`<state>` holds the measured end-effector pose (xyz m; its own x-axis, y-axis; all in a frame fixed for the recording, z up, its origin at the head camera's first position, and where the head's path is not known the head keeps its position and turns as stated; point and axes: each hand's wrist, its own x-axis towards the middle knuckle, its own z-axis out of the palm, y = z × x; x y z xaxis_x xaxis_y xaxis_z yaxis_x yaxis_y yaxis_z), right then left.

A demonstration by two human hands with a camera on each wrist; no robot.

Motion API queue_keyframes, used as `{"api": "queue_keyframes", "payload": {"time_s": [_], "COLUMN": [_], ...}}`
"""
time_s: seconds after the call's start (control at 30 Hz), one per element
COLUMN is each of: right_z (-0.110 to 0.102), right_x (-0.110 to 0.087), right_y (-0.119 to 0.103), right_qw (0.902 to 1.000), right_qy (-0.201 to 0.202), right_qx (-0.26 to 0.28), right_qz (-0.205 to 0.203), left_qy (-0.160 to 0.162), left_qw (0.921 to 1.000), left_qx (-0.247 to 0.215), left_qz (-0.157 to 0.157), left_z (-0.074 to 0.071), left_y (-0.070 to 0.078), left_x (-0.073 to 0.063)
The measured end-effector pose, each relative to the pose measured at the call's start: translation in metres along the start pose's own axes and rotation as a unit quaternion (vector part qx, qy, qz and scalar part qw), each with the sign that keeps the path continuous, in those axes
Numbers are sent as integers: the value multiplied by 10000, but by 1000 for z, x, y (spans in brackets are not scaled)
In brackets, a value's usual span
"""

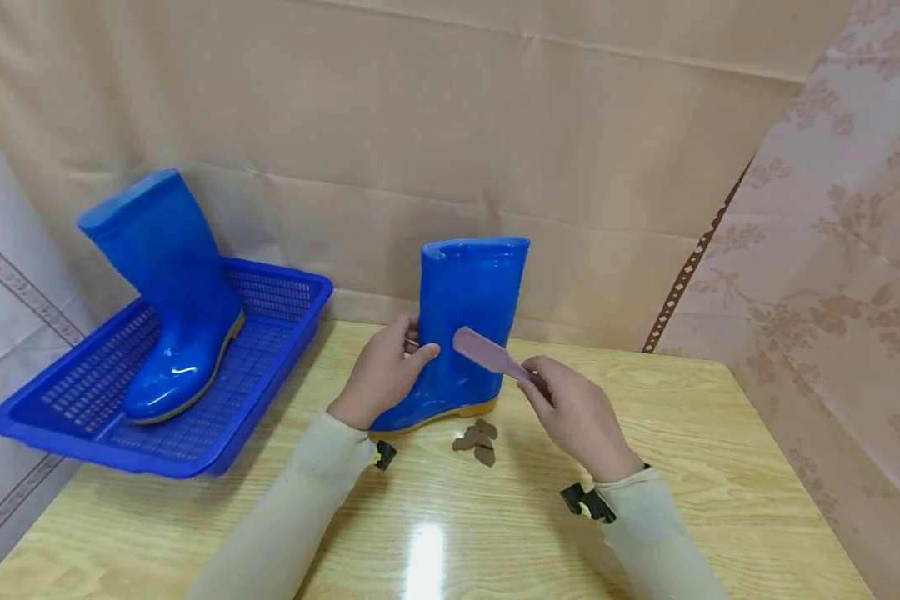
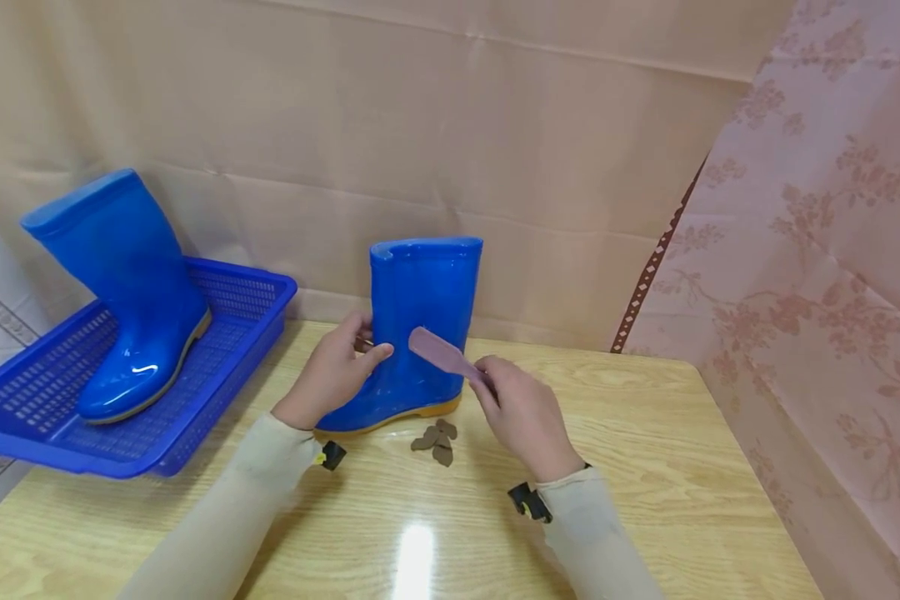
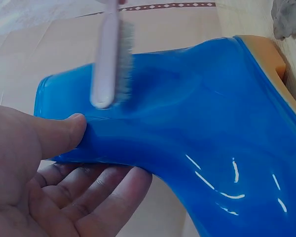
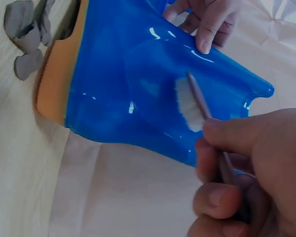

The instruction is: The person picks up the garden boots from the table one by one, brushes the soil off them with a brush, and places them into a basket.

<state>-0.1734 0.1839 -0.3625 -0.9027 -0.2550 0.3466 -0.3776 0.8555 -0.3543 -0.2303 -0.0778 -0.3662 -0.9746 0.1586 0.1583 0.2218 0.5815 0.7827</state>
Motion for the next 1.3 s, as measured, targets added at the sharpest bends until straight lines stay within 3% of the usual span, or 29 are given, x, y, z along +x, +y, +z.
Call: {"api": "queue_keyframes", "payload": {"time_s": [0.23, 0.43, 0.53, 0.77, 0.9, 1.13, 1.3], "right_z": [5, 3, -1, -5, -5, -2, -1], "right_x": [-4, -6, -6, -5, -3, -4, -6], "right_y": [5, 6, 6, 5, 4, 6, 10], "right_qw": [9958, 9923, 9934, 9989, 9984, 9989, 9956], "right_qy": [-900, -1211, -1105, -292, -113, -346, -879], "right_qx": [-28, -26, -63, 85, 251, -66, -174], "right_qz": [158, 263, 298, 347, 498, 323, 262], "left_qy": [20, -5, -11, -1, -6, -38, 20], "left_qw": [10000, 10000, 9999, 9999, 9999, 9999, 9998], "left_qx": [46, 45, 37, 28, 18, 75, 169], "left_qz": [-62, -83, -93, -104, -104, -73, -54], "left_z": [1, -1, -1, 0, 1, 2, 1], "left_y": [-1, 0, -1, 0, 0, 1, 1], "left_x": [0, 0, 0, 0, 0, -1, -1]}}
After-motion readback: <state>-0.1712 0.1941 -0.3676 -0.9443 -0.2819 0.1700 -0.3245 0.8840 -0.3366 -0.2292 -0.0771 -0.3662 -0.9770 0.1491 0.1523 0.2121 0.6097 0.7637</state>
